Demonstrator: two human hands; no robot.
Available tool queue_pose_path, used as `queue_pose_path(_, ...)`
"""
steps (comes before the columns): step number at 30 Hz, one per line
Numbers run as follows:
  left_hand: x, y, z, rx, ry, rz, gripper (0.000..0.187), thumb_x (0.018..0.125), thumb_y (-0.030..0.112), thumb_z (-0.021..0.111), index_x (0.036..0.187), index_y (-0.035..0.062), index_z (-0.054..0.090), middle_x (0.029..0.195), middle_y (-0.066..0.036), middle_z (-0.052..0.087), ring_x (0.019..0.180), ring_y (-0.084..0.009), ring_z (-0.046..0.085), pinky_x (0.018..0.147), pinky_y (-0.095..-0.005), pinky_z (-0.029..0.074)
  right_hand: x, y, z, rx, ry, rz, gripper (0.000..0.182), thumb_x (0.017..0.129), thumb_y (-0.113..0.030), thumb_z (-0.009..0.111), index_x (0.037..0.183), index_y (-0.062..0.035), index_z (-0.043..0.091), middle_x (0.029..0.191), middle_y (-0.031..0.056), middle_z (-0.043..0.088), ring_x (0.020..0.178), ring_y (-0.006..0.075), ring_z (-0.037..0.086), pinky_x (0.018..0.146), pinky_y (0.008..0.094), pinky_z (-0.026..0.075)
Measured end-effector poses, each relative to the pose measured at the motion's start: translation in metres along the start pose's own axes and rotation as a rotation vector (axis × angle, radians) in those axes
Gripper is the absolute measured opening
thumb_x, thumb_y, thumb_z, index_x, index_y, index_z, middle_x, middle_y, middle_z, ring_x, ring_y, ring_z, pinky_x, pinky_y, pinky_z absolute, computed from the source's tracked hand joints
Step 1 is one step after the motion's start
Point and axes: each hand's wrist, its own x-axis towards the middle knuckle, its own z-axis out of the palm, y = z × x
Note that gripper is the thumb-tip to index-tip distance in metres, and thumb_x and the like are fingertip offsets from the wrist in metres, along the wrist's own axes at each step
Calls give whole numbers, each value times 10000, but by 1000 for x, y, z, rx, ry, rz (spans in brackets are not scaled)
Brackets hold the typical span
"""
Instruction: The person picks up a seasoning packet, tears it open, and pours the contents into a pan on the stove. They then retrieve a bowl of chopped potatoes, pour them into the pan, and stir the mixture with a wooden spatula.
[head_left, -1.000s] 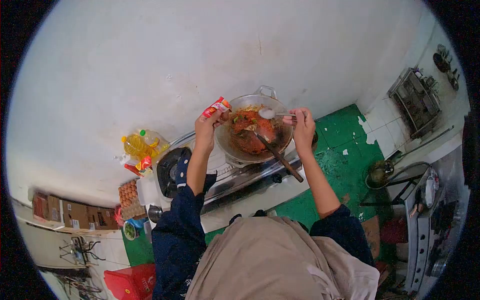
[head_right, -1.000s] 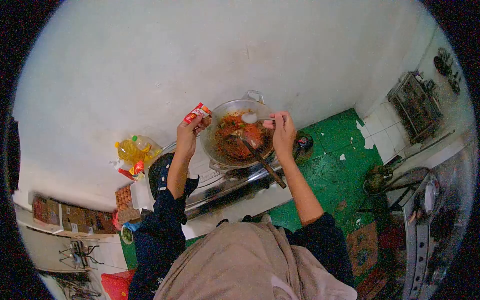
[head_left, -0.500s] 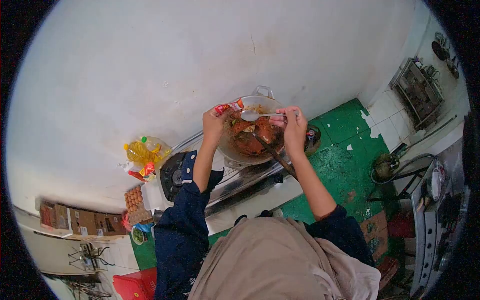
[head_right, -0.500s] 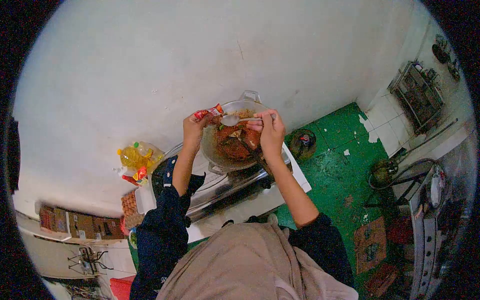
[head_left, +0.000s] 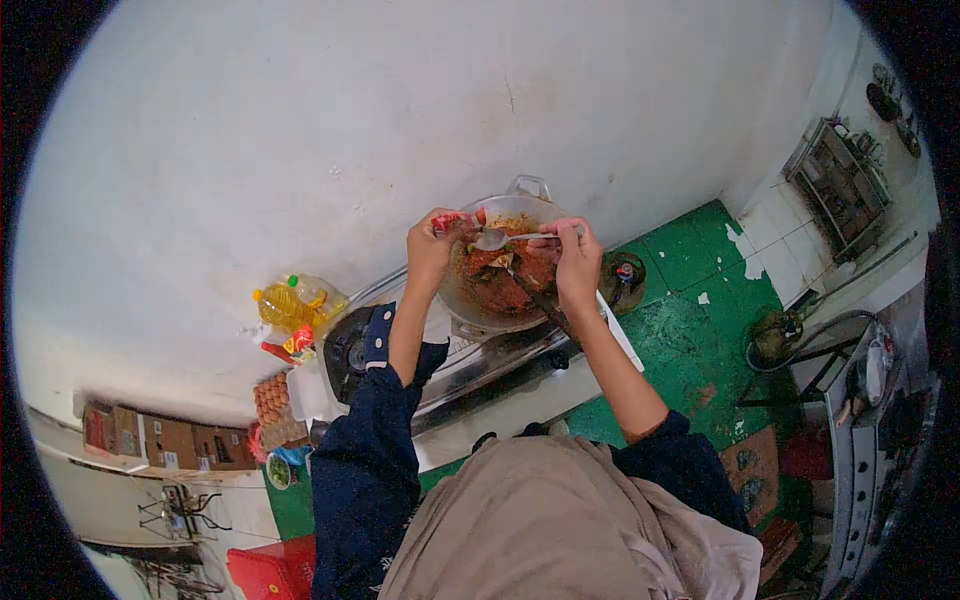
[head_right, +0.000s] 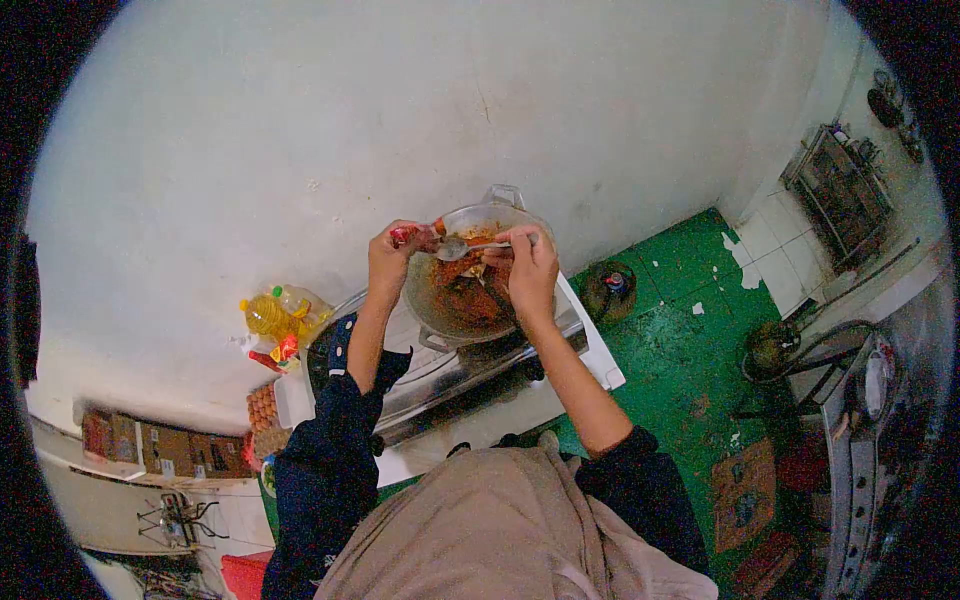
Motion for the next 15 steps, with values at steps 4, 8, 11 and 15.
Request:
queue_pose_path(4, 0, 1, -1, 88, 10, 13, 75, 827, -4, 594, 892, -30, 621, 809, -97, 674, 723, -128, 638, 663, -252, 502, 1, 6, 0, 14, 4, -16, 189, 947, -156, 435, 870, 2, 503, 821, 93, 599, 654, 190, 645, 583, 288, 551)
queue_pose_path(8, 3, -10, -4, 50, 7, 35, 60, 820, 16, 611, 865, -23, 619, 785, -84, 670, 706, -118, 626, 660, -249, 497, 1, 9, -1, 23, -6, -8, 185, 946, -161, 435, 884, 3, 496, 829, 100, 598, 662, 200, 648, 588, 295, 553)
queue_pose_path(11, -4, 2, -3, 41, 44, -21, 80, 820, 38, 622, 867, -28, 618, 768, -79, 663, 679, -117, 613, 655, -247, 489, 0, 7, -1, 44, 1, 6, 184, 945, -163, 431, 891, 3, 490, 835, 107, 594, 663, 206, 647, 594, 301, 555)
queue_pose_path(15, -9, -9, -9, -48, 164, -55, 114, 845, 65, 592, 927, -12, 609, 805, -67, 659, 709, -133, 615, 656, -241, 472, 3, 5, -9, 56, 42, 38, 178, 944, -158, 425, 896, 2, 488, 843, 108, 588, 675, 208, 640, 612, 304, 557)
